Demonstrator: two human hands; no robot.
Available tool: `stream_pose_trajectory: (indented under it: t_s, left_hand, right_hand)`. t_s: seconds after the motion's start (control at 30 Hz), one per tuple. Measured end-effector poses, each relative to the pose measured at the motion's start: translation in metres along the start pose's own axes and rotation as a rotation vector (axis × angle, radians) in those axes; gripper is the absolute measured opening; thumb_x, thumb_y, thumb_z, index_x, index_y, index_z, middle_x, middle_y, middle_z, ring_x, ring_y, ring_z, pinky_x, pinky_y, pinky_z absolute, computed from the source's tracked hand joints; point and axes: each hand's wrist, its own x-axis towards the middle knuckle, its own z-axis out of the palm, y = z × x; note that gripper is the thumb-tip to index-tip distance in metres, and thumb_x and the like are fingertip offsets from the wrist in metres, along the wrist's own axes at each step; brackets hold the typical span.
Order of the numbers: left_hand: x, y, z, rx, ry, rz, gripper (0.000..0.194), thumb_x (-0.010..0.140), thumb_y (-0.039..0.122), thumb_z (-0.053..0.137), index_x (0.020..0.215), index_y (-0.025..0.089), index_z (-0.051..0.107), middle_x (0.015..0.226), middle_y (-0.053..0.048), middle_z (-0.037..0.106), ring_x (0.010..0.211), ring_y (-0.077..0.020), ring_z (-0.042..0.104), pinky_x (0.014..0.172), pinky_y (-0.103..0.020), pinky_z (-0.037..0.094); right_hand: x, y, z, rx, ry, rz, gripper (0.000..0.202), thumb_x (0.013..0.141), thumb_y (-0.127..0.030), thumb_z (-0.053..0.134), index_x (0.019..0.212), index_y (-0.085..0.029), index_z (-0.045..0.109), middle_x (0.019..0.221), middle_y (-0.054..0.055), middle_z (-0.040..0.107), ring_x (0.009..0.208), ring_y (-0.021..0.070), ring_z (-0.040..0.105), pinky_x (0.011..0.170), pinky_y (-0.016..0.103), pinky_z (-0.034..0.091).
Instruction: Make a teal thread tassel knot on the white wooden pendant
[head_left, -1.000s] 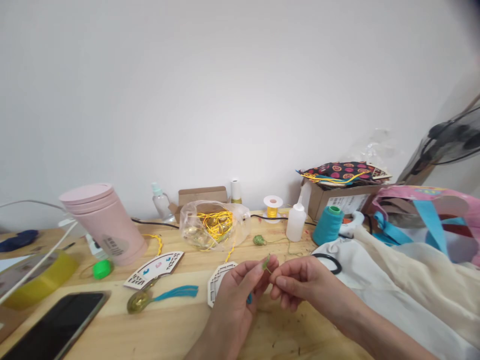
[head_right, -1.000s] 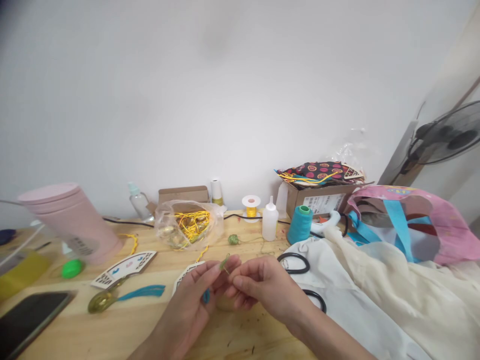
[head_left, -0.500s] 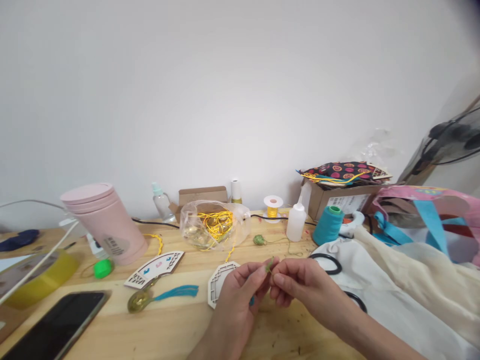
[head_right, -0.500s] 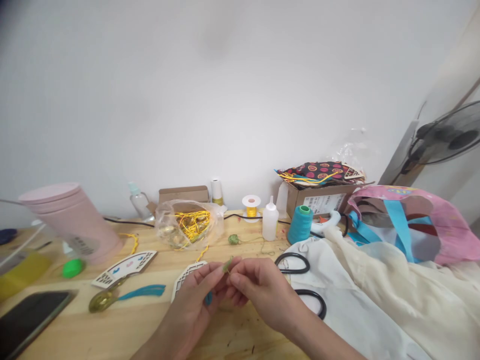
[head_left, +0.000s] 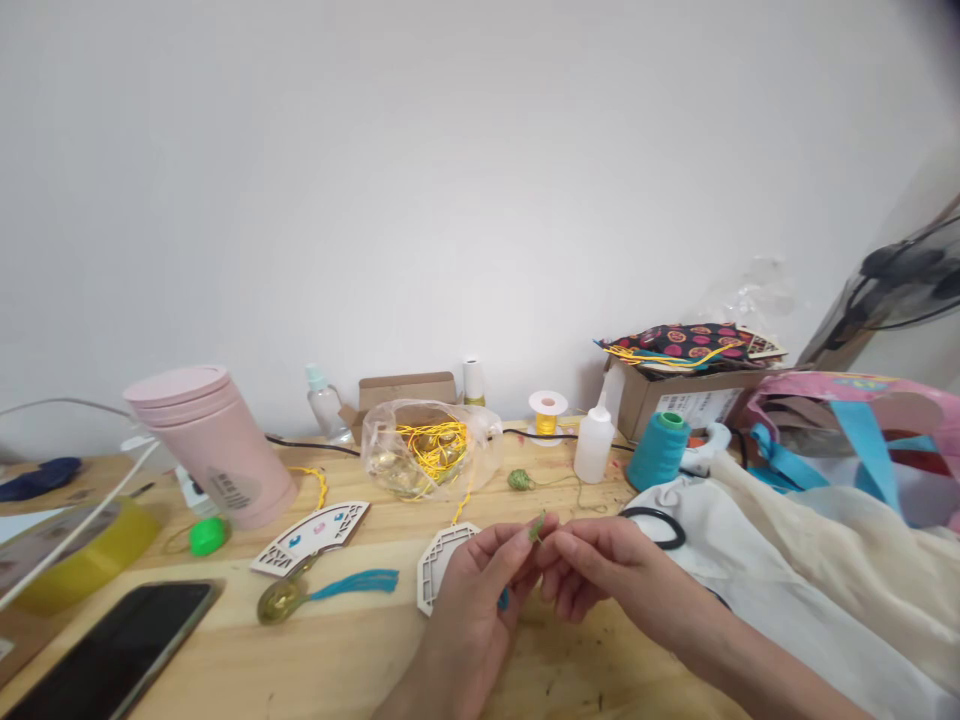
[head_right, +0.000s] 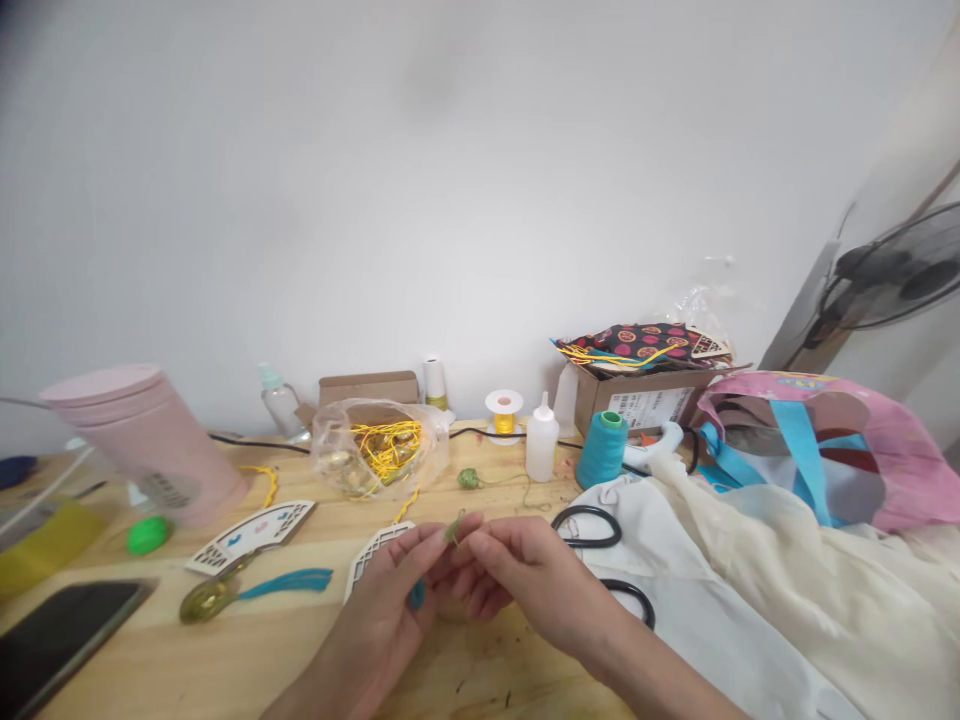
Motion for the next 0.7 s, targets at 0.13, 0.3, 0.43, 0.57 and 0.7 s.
stream_pose_trajectory:
  t_s: [0.13, 0.3, 0.43, 0.57, 0.7]
  left_hand:
    - [0.0000, 0.0004, 0.0032, 0.024, -0.010, 0.009, 0.015, 0.077, 0.017, 0.054, 0.078, 0.013, 0.068, 0.056, -0.002, 0.060, 0.057, -0.0100, 0.050, 0.059, -0.023, 0.042]
    - [0.0017, -0.0006, 0.0027, 0.000, -0.025, 0.005, 0.014, 0.075, 0.018, 0.055, 0.080, 0.013, 0.068, 0.056, -0.001, 0.060, 0.055, -0.0103, 0.052, 0.063, -0.025, 0.043]
    - [0.0022, -0.0013, 0.0005, 0.020, -0.022, 0.002, 0.014, 0.076, 0.018, 0.055, 0.080, 0.013, 0.067, 0.060, -0.002, 0.062, 0.058, -0.0108, 0.055, 0.067, -0.025, 0.044]
    - [0.0004, 0.0003, 0.0016, 0.007, 0.016, 0.001, 0.011, 0.075, 0.017, 0.057, 0.071, 0.013, 0.065, 0.065, -0.002, 0.065, 0.066, -0.0113, 0.059, 0.078, -0.025, 0.043]
    - [-0.0011, 0.0035, 0.0027, -0.083, 0.096, -0.027, 0.005, 0.071, 0.017, 0.061, 0.069, 0.013, 0.064, 0.081, -0.007, 0.070, 0.089, -0.0166, 0.061, 0.089, -0.029, 0.039]
  right_hand:
    - [0.0026, 0.0022, 0.0030, -0.018, 0.057, -0.056, 0.033, 0.071, -0.045, 0.059, 0.066, -0.012, 0.059, 0.062, 0.001, 0.060, 0.050, 0.0064, 0.052, 0.050, 0.019, 0.043]
    - [0.0017, 0.0024, 0.0036, -0.016, 0.059, -0.060, 0.034, 0.070, -0.046, 0.060, 0.065, -0.012, 0.059, 0.062, 0.001, 0.060, 0.051, 0.0077, 0.053, 0.052, 0.020, 0.044]
    - [0.0010, 0.0012, 0.0024, 0.028, 0.050, -0.011, 0.036, 0.069, -0.048, 0.059, 0.062, -0.013, 0.054, 0.058, 0.000, 0.057, 0.049, 0.0076, 0.053, 0.050, 0.020, 0.043]
    - [0.0006, 0.0007, 0.0024, 0.016, 0.001, 0.054, 0.038, 0.073, -0.051, 0.052, 0.063, -0.014, 0.049, 0.052, -0.001, 0.055, 0.043, 0.0073, 0.050, 0.045, 0.019, 0.041]
    - [-0.0061, -0.0028, -0.0007, -0.111, -0.094, 0.168, 0.038, 0.079, -0.049, 0.042, 0.059, -0.017, 0.044, 0.046, -0.003, 0.052, 0.037, 0.0071, 0.046, 0.040, 0.018, 0.037]
